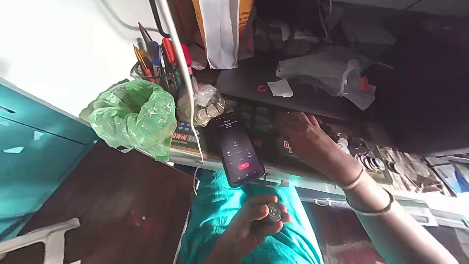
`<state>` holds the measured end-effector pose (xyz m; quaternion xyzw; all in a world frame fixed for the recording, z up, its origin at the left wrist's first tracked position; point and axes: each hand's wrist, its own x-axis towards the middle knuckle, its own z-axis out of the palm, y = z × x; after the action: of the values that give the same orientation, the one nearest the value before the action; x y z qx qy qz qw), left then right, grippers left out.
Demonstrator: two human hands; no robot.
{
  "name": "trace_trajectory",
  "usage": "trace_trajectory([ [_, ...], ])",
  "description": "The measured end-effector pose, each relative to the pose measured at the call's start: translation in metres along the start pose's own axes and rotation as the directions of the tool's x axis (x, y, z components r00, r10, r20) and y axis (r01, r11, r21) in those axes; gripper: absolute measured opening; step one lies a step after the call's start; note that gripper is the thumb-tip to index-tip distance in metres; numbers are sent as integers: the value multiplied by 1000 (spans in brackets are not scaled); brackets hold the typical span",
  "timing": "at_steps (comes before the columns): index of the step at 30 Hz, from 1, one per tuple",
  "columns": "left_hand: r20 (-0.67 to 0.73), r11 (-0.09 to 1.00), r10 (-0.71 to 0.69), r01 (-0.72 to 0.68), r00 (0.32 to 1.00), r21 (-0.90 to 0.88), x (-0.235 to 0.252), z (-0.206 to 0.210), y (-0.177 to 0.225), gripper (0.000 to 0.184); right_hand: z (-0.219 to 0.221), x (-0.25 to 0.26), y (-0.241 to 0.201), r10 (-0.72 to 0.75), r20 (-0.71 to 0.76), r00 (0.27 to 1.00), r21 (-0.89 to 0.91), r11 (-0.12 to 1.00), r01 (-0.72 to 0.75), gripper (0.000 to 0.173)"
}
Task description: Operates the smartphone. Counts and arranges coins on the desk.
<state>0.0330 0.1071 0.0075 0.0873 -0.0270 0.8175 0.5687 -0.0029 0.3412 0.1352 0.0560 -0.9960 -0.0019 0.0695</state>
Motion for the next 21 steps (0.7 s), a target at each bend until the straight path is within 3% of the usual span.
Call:
trace_trajectory([
  [2, -60, 1000, 15, -14, 998, 4, 0, 1, 3, 28, 4, -18, -16, -14, -79, 997, 4, 1000, 14, 27],
  [5, -131, 999, 38, -40, 991, -12, 1, 1, 6, 29, 12, -53, -43, -19, -185, 982, 34, 999, 26, 45],
  [8, -225, 998, 60, -65, 973, -16, 4, 1, 7, 29, 26, -81, -52, -16, -323, 946, 68, 997, 40, 29],
  [13, -261, 997, 81, -79, 962, 20, 9, 4, 4, 25, 44, -103, -57, -31, -606, 795, 144, 979, 147, 11],
  [16, -248, 997, 69, -74, 966, -8, 8, 7, 2, 25, 44, -115, -61, -47, -680, 732, 165, 963, 215, 4],
  [21, -191, 996, 84, -78, 978, 37, 6, 16, -1, 24, 39, -135, -74, -168, -682, 712, 158, 917, 367, 12],
])
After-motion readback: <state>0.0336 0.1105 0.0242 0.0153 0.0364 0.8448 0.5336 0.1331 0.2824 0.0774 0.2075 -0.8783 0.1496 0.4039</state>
